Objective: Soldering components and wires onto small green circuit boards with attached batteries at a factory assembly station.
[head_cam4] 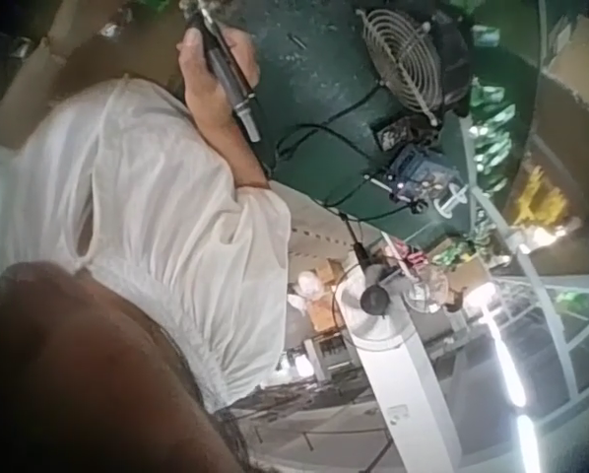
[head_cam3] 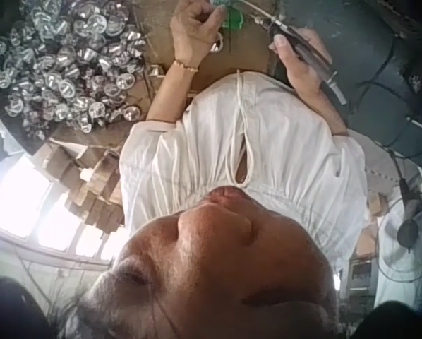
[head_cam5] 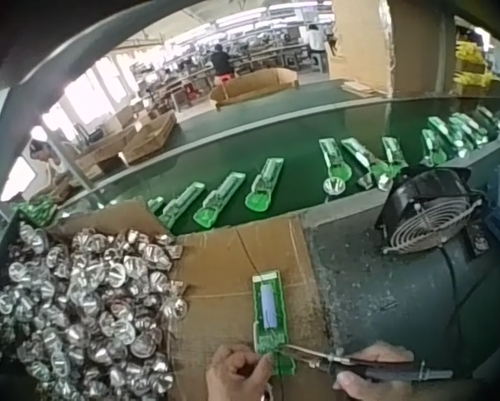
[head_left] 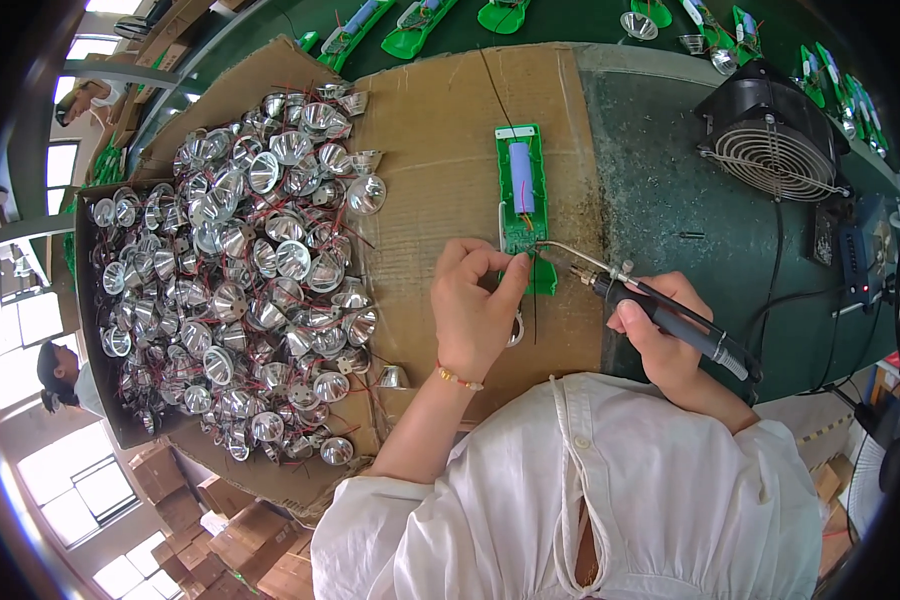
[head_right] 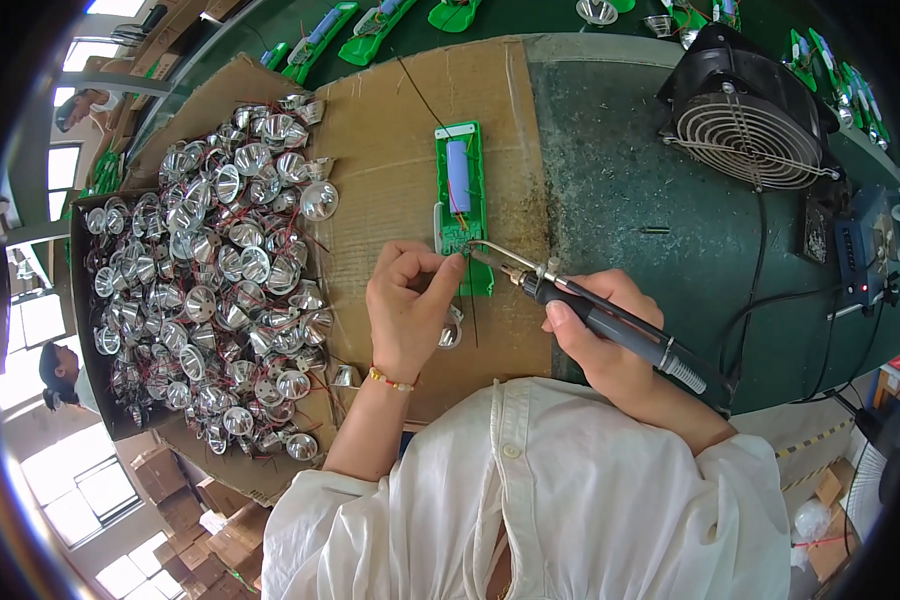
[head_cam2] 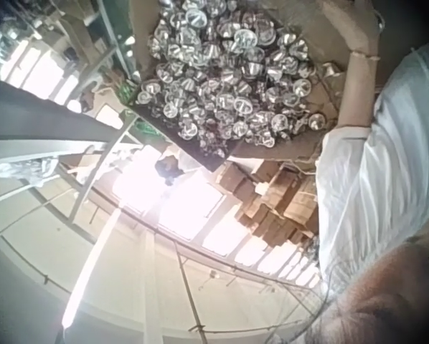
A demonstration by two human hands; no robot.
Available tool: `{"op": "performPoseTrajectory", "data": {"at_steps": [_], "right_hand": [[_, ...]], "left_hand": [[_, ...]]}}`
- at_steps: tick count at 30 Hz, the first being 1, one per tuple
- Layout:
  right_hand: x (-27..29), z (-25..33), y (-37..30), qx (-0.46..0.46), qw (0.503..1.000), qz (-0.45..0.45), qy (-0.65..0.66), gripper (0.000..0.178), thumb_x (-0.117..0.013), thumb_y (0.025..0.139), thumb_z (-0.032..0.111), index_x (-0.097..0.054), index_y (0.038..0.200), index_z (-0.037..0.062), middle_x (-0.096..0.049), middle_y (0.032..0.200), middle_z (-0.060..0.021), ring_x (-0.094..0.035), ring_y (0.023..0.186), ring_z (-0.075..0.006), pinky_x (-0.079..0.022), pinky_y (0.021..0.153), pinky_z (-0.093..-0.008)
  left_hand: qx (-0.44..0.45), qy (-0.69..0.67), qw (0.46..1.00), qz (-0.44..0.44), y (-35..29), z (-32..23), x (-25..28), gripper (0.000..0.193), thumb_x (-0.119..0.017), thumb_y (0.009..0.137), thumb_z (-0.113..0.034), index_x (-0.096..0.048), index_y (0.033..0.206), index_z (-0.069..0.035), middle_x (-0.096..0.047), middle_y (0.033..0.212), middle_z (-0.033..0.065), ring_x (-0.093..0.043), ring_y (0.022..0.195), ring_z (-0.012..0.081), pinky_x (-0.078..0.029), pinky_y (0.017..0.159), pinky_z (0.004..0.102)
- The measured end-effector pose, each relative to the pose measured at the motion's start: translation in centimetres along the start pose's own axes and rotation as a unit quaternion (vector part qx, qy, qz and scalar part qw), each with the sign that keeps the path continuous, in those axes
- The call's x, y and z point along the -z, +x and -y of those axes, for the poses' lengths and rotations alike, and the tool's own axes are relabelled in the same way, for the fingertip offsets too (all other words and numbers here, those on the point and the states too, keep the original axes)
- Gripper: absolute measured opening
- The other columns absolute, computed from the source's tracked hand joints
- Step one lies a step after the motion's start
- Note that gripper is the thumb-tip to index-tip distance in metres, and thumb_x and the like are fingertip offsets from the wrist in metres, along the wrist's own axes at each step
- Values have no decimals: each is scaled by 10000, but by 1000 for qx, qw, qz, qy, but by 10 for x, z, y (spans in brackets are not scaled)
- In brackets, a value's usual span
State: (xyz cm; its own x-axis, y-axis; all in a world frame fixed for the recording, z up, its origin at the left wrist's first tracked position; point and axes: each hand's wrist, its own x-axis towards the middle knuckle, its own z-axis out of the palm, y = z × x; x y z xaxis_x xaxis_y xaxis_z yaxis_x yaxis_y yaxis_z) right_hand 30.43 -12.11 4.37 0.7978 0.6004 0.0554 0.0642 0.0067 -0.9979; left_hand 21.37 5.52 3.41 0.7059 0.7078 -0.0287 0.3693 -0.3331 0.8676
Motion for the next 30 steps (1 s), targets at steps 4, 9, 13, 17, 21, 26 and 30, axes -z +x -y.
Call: {"op": "performPoseTrajectory", "data": {"at_steps": [4, 9, 13, 17, 21, 26, 30], "right_hand": [[1, 0, -1, -4, 999, 12, -31, 177, -628, 809, 86, -520, 880, -36, -636, 684, -100, -608, 591, -112, -484, 541, -234], [-1, 1, -5, -14, 1000, -13, 13, 175, -605, 824, 70, -509, 915, -44, -623, 720, -111, -607, 620, -122, -493, 562, -241], [3, 2, -6, -8, 998, -45, 46, 166, -585, 837, 60, -502, 931, -49, -609, 745, -117, -599, 628, -128, -498, 572, -247], [1, 6, -4, 9, 999, -40, 7, 154, -565, 841, 86, -482, 910, -24, -587, 686, -105, -558, 560, -122, -470, 530, -238], [2, 5, -5, 7, 999, -46, 13, 155, -566, 840, 86, -484, 910, -25, -586, 681, -103, -555, 558, -121, -469, 533, -236], [12, 0, -7, 13, 997, -63, 44, 178, -596, 836, 77, -508, 923, -50, -602, 715, -108, -587, 611, -120, -492, 561, -240], [16, -6, -7, 16, 996, -71, 45, 177, -594, 836, 71, -506, 923, -55, -600, 709, -108, -584, 600, -121, -493, 554, -242]], "left_hand": [[1, -1, 1000, -2, 1, -1, -1, 137, -684, 735, -129, -635, 721, -2, -542, 779, 93, -526, 704, 223, -420, 619, 311], [8, -13, 1000, -5, 1, 0, 0, 149, -684, 739, -134, -630, 714, 2, -543, 778, 93, -526, 694, 219, -420, 609, 313], [8, -10, 1000, -4, 2, -1, 0, 155, -684, 743, -137, -629, 715, 5, -544, 773, 90, -526, 690, 211, -420, 603, 307], [17, -16, 1000, -5, 1, -2, 0, 156, -685, 743, -134, -627, 714, 8, -544, 770, 85, -526, 673, 197, -420, 589, 302], [6, -18, 1000, -12, 2, -2, -2, 170, -690, 742, -140, -618, 698, 8, -545, 768, 76, -524, 599, 163, -419, 536, 280], [32, -56, 995, -71, 1, -4, 3, 292, -744, 694, -254, -581, 763, -22, -546, 674, 63, -567, 585, 159, -452, 528, 265], [-85, 273, 957, -48, 8, -21, -4, 436, -716, 644, -452, -581, 752, -51, -594, 694, 82, -588, 576, 256, -474, 528, 361]]}}
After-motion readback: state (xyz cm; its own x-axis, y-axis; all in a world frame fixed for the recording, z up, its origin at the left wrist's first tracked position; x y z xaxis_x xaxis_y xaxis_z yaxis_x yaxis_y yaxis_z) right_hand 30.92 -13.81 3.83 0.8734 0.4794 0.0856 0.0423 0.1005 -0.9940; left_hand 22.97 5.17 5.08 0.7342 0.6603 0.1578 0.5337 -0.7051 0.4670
